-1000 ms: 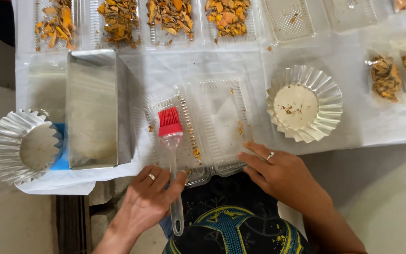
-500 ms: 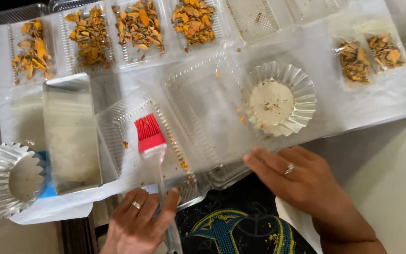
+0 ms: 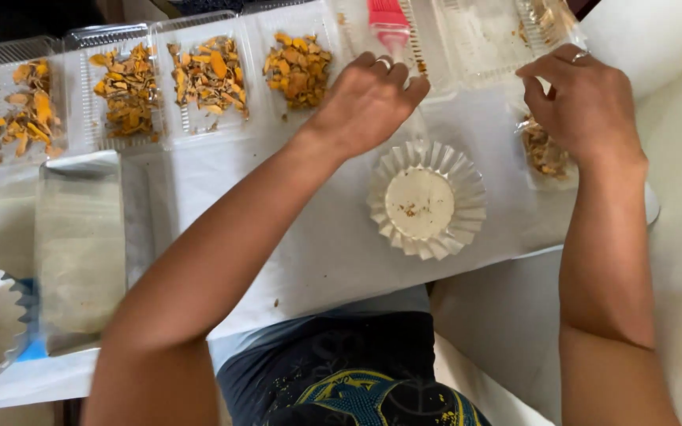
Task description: Sorting and transferring dried turmeric slices from plastic trays into small round containers using hands and a brush.
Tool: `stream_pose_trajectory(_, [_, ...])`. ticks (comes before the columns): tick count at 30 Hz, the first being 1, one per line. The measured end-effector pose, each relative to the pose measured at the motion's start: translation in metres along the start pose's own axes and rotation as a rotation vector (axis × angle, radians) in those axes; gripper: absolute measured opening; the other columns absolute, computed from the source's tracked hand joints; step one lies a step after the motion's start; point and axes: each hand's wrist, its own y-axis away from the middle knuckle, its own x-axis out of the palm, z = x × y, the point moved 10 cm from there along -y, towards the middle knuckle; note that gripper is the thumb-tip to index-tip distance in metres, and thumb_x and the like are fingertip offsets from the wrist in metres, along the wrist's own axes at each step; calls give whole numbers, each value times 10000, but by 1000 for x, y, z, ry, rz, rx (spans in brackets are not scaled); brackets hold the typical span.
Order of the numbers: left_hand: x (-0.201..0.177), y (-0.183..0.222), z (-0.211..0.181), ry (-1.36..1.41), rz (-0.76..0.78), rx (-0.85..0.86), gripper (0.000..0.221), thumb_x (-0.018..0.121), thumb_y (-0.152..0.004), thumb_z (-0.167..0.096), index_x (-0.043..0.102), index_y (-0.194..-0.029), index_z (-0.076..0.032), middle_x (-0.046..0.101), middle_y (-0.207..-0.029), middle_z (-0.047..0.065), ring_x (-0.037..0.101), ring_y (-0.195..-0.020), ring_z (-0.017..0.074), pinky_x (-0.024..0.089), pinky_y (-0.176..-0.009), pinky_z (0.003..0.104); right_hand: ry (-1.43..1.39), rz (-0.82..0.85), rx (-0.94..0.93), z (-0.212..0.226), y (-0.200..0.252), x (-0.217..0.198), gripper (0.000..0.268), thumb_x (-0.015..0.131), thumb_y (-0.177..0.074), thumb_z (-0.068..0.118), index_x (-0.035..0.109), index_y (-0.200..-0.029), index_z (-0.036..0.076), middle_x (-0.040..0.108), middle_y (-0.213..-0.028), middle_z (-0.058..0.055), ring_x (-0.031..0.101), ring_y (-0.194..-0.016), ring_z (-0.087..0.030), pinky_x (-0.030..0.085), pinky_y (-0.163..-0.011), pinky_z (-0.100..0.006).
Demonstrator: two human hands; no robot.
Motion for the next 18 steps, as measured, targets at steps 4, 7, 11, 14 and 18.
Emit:
stream_pose_trajectory(4, [88, -5, -2, 21, 231, -7, 260, 707, -803, -165, 667, -1060, -167, 691, -875, 47, 668, -743, 265, 509, -712, 405, 5, 157, 24, -45, -6, 65, 186, 707, -1064, 132, 837, -1193, 171, 757, -1152, -20, 719, -935, -258, 537, -694, -404])
stream_pose_trajectory(7, [114, 5, 0, 180, 404, -59, 405, 658, -938, -466, 676, -1157, -125, 717, -1037, 136, 675, -929, 344, 486, -886, 474, -18, 316, 98, -60, -7, 92, 265, 632, -1040, 153, 819, -1228, 168, 762, -1204, -81, 711, -967, -323, 543, -749, -458])
stream_pose_trajectory(11, [117, 18, 5, 319, 510, -158, 752, 743, -902, -451, 444, -1502, -110, 655, -1235, 207, 582, -1191, 404, 399, -1041, 510, -41, 365, 78, -64, 2, 105, 385, 573, -972, 85, 818, -1268, 100, 749, -1238, -139, 712, -949, -333, 558, -803, -459])
stream_pose_trajectory(14, [98, 25, 3, 408, 571, -164, 687, 487, -908, -39, 338, -1578, -66, 593, -1350, 222, 516, -1291, 414, 307, -1150, 564, -32, 522, 165, -66, 5, 111, 340, 577, -963, 104, 806, -1214, 113, 735, -1266, -144, 706, -1022, -357, 551, -826, -469])
stream_pose_trajectory(18, [60, 46, 25, 369, 517, -173, 739, 700, -956, -427, 432, -1528, -44, 560, -1418, 209, 478, -1338, 413, 312, -1140, 554, 5, 512, 130, -69, 2, 105, 351, 547, -986, 101, 815, -1211, 121, 755, -1233, -149, 701, -1044, -351, 541, -841, -470])
